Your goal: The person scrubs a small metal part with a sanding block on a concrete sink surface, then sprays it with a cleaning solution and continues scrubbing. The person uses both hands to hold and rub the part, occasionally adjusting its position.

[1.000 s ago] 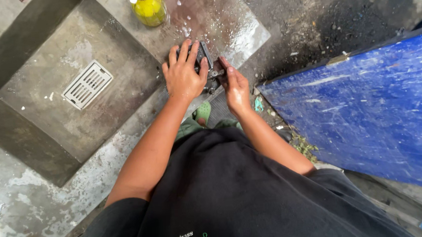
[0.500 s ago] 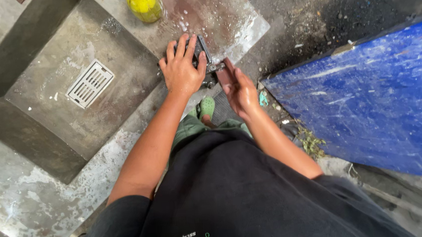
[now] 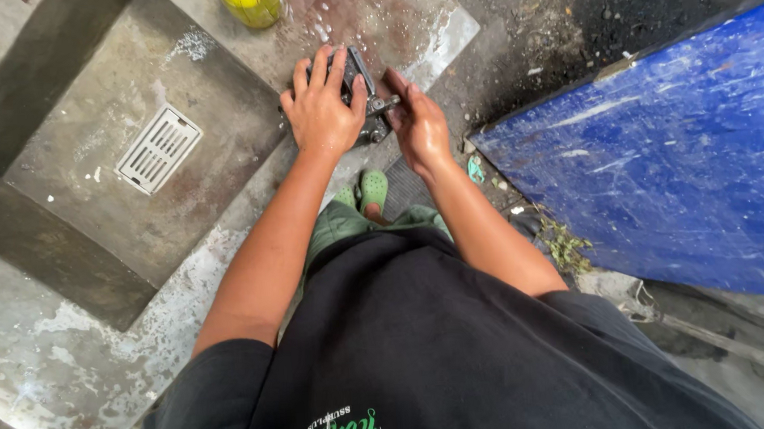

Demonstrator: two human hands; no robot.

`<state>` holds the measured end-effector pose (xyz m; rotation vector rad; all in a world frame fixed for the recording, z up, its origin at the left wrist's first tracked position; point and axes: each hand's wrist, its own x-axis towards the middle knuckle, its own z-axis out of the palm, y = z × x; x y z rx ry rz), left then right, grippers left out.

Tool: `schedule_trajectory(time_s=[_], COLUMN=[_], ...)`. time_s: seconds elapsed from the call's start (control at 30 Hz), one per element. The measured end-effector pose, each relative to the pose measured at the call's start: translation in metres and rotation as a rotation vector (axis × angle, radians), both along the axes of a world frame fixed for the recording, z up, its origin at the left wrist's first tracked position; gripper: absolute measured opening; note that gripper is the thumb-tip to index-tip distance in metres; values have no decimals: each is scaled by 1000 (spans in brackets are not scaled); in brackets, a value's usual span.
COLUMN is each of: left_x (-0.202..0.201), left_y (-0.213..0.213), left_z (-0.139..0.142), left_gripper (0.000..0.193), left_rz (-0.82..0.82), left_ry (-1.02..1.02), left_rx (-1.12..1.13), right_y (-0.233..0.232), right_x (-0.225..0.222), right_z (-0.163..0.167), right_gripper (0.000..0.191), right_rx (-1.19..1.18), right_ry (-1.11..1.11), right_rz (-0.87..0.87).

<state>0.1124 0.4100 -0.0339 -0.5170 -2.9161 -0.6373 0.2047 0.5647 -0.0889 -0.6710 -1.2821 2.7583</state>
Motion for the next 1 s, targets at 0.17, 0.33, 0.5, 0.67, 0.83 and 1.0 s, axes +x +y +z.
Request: schedule_trajectory(time_s=[0.17, 0.33, 0.5, 0.67, 0.83, 1.0], left_x=[-2, -1, -2, 0, -2, 0], left_y=[0, 3, 4, 5, 6, 7], left_z=[4, 5, 5, 7, 8, 6], left_gripper=[50, 51, 50, 52, 50, 51], left_rz=[9, 31, 37, 35, 46, 34], left_ry=[-14, -49, 0, -41, -16, -42], left_rx=[-17, -8, -31, -41, -32, -17], right_y=[-5, -5, -5, -9, -11, -1], right_x=[1, 3, 0, -2, 9, -8], right_z=[0, 0, 14, 43, 54, 25], right_gripper=[57, 60, 48, 38, 36, 41], right_rx=[-74, -15, 615, 1101, 1429, 591], right_ry=[34, -23, -42, 138, 246, 15], right_rz=[-71, -29, 24, -10, 37, -7])
